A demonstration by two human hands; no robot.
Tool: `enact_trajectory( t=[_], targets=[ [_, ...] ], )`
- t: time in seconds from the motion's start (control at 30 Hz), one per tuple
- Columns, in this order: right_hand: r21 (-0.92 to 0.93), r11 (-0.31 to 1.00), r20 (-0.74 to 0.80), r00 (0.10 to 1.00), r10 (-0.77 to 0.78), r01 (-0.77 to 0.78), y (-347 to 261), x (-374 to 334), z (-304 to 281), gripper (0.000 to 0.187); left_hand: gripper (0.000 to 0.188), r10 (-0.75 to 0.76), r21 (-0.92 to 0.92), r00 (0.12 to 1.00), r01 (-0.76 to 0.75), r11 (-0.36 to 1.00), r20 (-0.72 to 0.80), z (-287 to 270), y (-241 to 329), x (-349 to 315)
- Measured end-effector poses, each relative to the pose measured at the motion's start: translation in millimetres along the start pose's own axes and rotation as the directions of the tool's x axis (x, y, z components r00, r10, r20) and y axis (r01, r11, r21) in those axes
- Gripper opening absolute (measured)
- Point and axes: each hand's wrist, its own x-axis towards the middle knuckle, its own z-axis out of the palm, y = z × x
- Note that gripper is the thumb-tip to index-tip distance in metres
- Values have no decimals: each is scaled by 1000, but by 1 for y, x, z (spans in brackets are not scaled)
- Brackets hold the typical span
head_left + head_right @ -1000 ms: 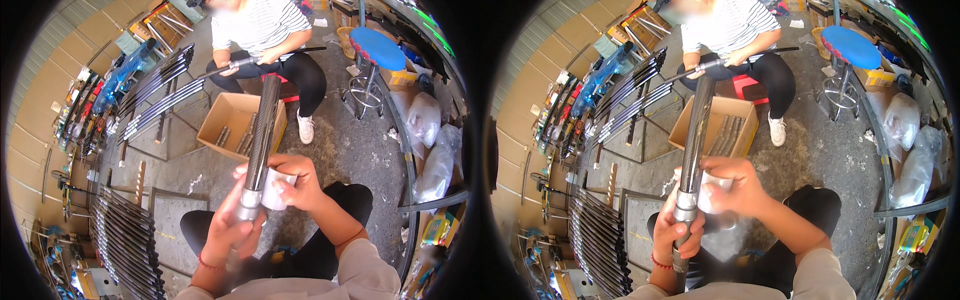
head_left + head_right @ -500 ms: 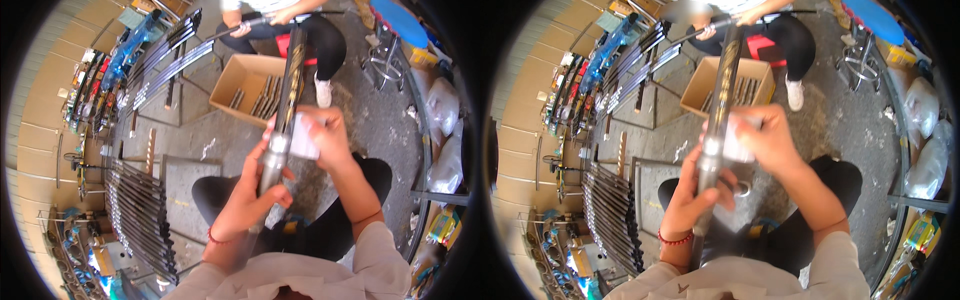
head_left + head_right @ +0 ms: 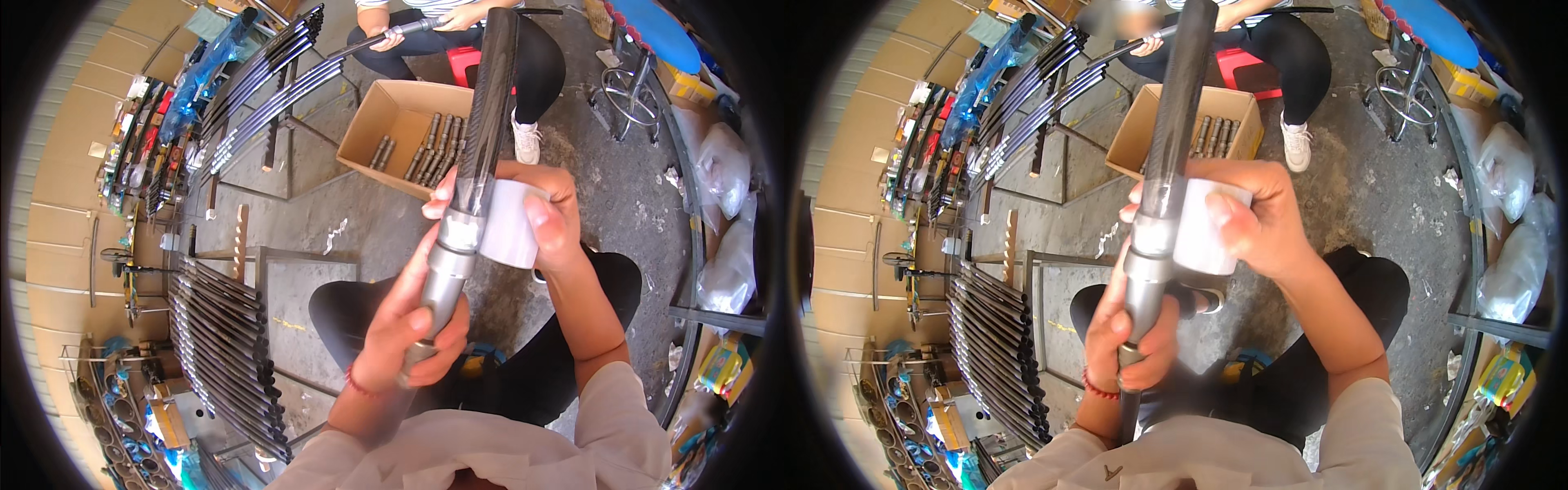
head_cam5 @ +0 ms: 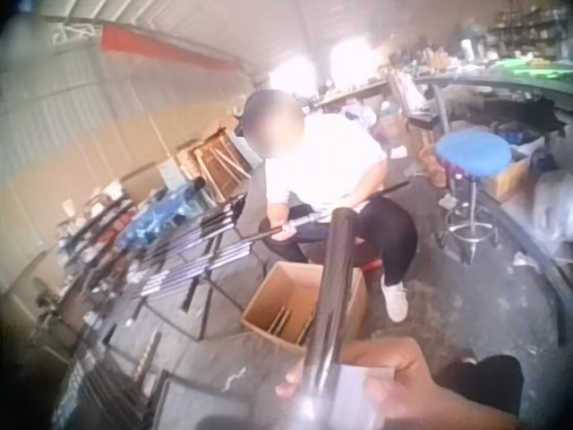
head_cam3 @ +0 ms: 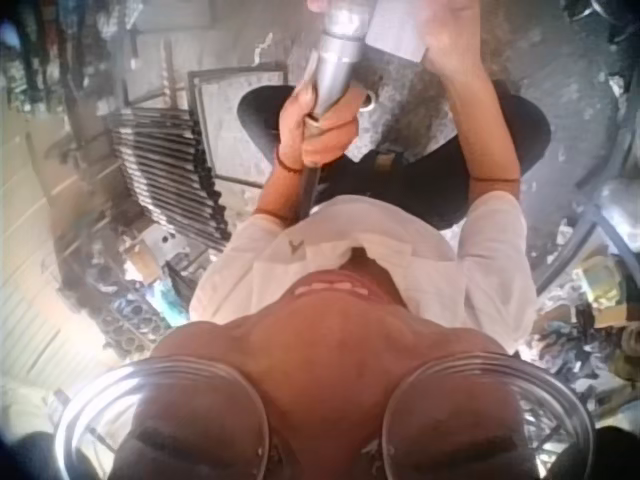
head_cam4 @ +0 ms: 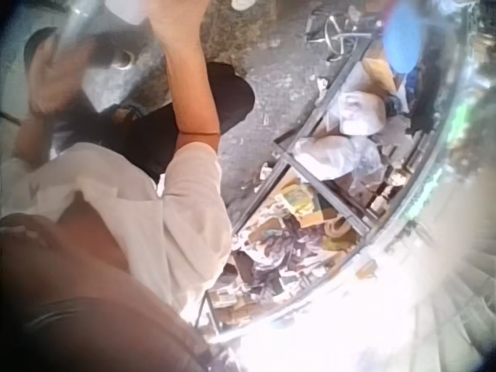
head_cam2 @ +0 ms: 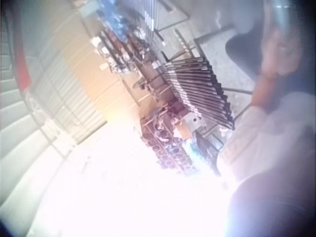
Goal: The person sits on the floor and repeatedly wraps white tape around the ends of long metal rods. They pick up each rod, apply tape with both hands, and place the finished rod back on a nearby rack. Another person works nearby in the background.
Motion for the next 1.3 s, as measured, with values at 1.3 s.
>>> enact_trajectory(
  t=[1.3],
  targets=[
    [137,986,30,994,-102,97,3,10,-13,58,44,-77,414,985,136,900,-155,-32,-6,-23]
  ],
)
